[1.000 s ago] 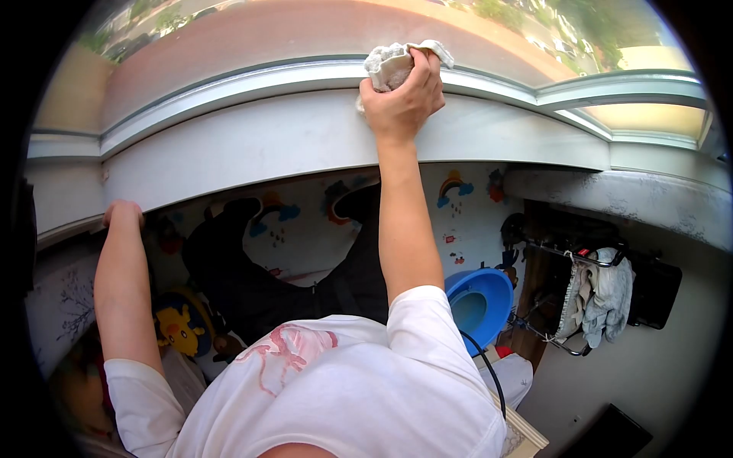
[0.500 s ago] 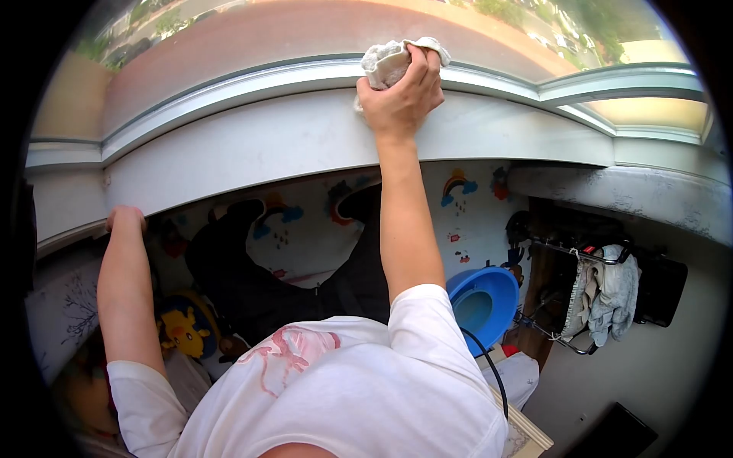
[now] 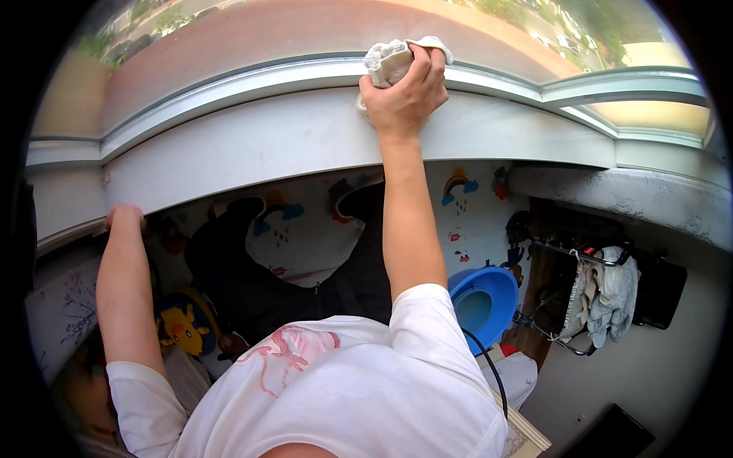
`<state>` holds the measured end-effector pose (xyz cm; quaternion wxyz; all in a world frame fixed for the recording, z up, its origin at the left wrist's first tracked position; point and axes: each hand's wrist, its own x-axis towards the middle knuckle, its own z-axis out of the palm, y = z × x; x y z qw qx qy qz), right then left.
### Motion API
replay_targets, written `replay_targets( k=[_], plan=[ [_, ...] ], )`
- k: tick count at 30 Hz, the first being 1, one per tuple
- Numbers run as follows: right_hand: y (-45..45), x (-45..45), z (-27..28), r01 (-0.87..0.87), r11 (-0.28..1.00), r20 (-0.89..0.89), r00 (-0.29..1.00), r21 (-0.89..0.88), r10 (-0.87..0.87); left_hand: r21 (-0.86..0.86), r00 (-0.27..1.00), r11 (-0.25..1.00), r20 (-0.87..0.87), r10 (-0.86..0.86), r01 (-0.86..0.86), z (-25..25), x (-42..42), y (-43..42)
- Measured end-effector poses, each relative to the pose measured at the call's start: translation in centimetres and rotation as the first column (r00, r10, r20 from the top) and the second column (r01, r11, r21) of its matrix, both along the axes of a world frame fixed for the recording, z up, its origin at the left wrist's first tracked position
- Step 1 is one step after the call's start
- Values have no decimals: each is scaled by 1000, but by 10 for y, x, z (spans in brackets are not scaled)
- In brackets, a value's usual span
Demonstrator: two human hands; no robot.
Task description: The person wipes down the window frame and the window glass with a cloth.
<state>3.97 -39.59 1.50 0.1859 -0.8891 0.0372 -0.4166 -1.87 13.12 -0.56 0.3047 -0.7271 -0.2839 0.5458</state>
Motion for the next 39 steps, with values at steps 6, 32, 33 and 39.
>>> replay_targets(
  k=[6, 32, 33, 39],
  plan=[
    [-3, 0, 3, -32, 999, -21, 999, -15, 31, -5, 999, 999, -4, 36, -36, 12, 3, -14],
    [-2, 3, -5, 10, 999, 8, 1000, -51, -9, 32, 996, 996, 11, 89, -89, -59, 5, 59],
    [-2, 2, -4, 11, 999, 10, 1000, -49, -11, 34, 994, 993, 15, 109, -110, -63, 4, 62],
    [-6, 1, -4, -33, 999, 8, 999, -21, 34, 29, 999, 999, 1, 40, -40, -35, 2, 34]
  ],
)
